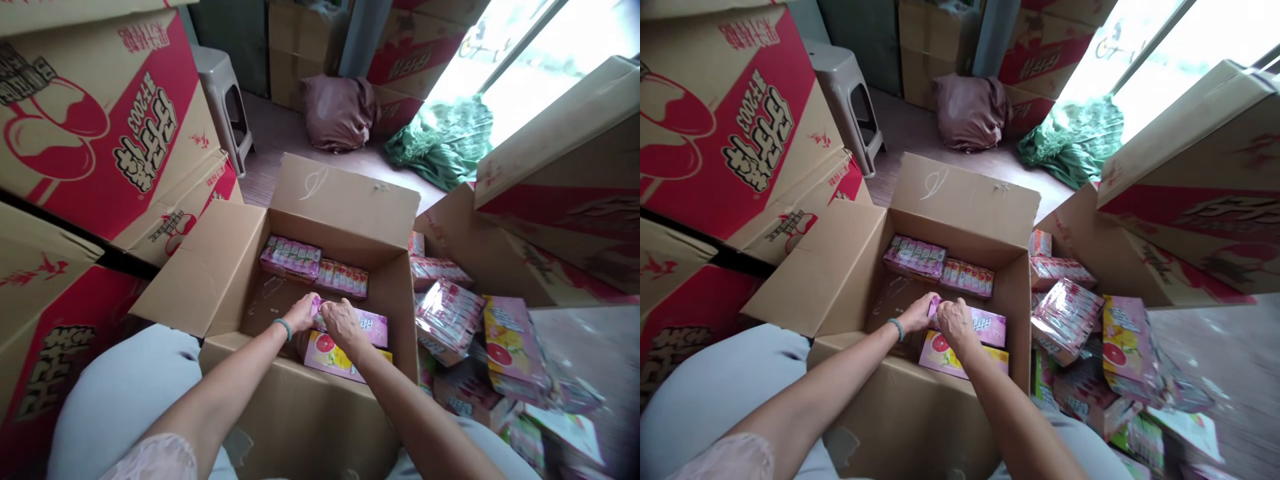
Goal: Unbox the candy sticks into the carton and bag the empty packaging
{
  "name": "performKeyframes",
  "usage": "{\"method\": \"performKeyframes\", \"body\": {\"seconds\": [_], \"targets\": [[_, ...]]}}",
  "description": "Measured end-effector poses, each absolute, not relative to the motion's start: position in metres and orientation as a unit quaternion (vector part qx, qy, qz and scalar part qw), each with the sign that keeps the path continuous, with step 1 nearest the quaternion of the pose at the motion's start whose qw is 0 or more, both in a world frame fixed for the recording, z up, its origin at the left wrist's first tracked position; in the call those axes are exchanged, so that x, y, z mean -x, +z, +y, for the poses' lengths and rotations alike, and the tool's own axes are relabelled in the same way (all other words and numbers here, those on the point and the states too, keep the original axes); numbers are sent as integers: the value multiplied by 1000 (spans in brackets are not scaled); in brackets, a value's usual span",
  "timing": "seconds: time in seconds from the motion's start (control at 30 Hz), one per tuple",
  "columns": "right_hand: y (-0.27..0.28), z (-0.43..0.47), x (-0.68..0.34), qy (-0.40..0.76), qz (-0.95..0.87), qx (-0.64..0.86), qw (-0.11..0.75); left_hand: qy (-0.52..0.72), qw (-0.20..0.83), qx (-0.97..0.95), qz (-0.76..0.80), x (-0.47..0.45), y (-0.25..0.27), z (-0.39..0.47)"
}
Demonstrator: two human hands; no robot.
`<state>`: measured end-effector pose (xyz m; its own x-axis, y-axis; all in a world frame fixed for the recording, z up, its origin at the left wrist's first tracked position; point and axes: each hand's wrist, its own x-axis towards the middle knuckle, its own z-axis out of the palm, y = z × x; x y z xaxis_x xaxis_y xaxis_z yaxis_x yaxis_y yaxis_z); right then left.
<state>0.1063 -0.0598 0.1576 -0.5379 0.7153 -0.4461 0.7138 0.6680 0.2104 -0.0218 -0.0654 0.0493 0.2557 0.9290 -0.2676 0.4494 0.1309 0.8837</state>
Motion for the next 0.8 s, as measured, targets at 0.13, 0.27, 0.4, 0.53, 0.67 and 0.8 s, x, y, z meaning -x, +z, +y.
{"method": "performKeyframes", "body": {"seconds": [0.13, 0.27, 0.4, 0.53, 0.67, 0.8], "targets": [[156, -58, -119, 16, 868, -413, 275, 228, 492, -622, 565, 23, 51, -66], [160, -56, -150, 26, 861, -414, 293, 216, 489, -625, 569, 24, 56, -67], [172, -53, -199, 40, 836, -446, 318, 203, 490, -622, 575, 26, 60, -66], [186, -53, -238, 48, 813, -475, 333, 191, 487, -619, 585, 26, 65, -66], [199, -59, -237, 52, 789, -523, 317, 172, 466, -625, 602, 23, 69, -69], [220, -77, -232, 115, 748, -625, 191, 124, 432, -671, 589, 30, 73, -51]]}}
